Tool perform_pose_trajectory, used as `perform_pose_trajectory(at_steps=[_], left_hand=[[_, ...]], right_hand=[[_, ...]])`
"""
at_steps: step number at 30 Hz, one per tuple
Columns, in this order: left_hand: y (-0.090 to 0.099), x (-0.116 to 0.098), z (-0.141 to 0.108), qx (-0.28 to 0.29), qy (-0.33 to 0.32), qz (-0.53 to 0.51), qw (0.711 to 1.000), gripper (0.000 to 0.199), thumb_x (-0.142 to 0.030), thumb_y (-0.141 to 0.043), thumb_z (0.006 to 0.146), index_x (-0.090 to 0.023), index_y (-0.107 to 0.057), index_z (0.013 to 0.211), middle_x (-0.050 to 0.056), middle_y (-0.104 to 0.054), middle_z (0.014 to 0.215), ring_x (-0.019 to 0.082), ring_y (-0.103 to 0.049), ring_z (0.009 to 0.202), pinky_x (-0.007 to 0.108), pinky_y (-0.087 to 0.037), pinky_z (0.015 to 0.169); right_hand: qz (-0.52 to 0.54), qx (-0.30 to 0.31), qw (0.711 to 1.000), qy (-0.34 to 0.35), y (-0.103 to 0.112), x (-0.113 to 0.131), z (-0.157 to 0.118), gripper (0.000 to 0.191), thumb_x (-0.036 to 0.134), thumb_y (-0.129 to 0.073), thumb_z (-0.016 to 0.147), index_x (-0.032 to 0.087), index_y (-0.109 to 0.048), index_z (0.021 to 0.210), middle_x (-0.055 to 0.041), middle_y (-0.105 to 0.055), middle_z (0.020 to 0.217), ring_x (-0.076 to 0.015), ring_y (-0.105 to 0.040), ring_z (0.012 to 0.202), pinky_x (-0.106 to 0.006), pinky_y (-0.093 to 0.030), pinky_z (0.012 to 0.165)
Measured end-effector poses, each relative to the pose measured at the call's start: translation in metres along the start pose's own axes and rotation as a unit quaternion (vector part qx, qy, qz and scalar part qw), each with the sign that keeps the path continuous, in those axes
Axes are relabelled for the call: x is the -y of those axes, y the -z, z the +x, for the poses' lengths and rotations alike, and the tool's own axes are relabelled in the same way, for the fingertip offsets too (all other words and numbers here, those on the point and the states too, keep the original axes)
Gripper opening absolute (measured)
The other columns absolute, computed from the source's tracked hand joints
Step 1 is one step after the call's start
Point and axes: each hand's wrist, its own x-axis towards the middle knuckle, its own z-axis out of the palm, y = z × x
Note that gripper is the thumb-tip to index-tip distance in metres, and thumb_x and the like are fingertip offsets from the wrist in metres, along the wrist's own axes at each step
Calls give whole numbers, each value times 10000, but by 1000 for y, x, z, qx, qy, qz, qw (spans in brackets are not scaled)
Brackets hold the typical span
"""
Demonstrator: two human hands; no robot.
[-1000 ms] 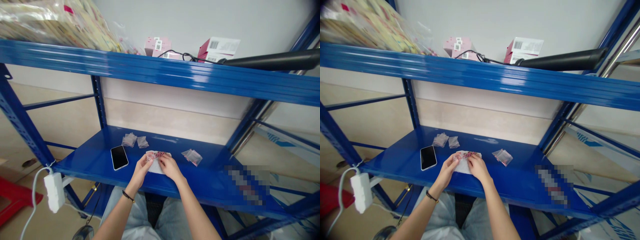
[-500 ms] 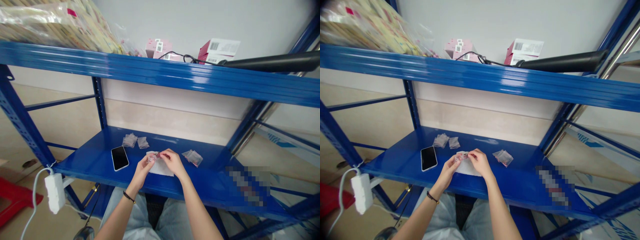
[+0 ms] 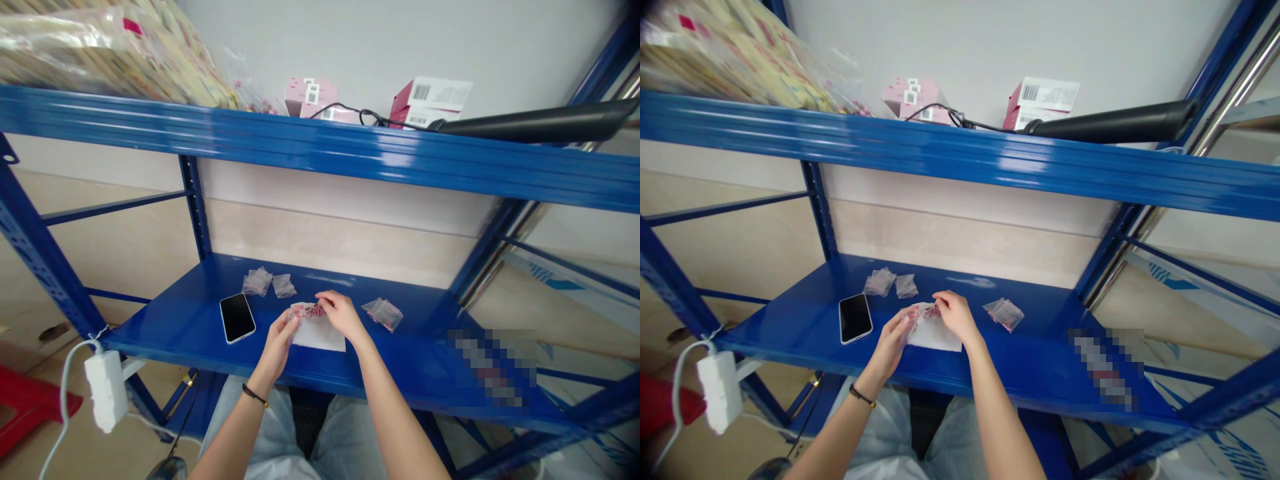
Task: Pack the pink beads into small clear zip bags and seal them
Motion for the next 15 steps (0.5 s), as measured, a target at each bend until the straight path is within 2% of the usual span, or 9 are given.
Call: perform_pose_trajectory(at_steps=[4,9,15], left_hand=[[3,1,-2,6,-4,-6,1000,363,-400,-769,841,-157,-755,1109,127,-732,1198,281,-655,1113,326,-471,953],[2,1,-4,19,-6,1,1000,370,-396,-776,834,-156,-755,1115,129,-740,1173,298,-654,1113,339,-470,963],[2,0,-4,37,-9,15,999,347,-375,-748,865,-163,-742,1139,119,-747,1133,301,-645,1123,343,-460,976]], right_hand=[[-158,57,986,-12,-20,-14,-12,295,80,-501,916,209,-751,1004,-67,-716,968,-205,-655,942,-284,-473,839],[-286,44,956,-54,-37,-14,-22,280,110,-504,933,213,-719,1079,-75,-677,1043,-213,-608,1012,-266,-450,857],[-341,48,937,-63,-45,-13,-21,221,165,-491,964,221,-699,1017,-67,-679,1041,-220,-604,1026,-269,-444,819]])
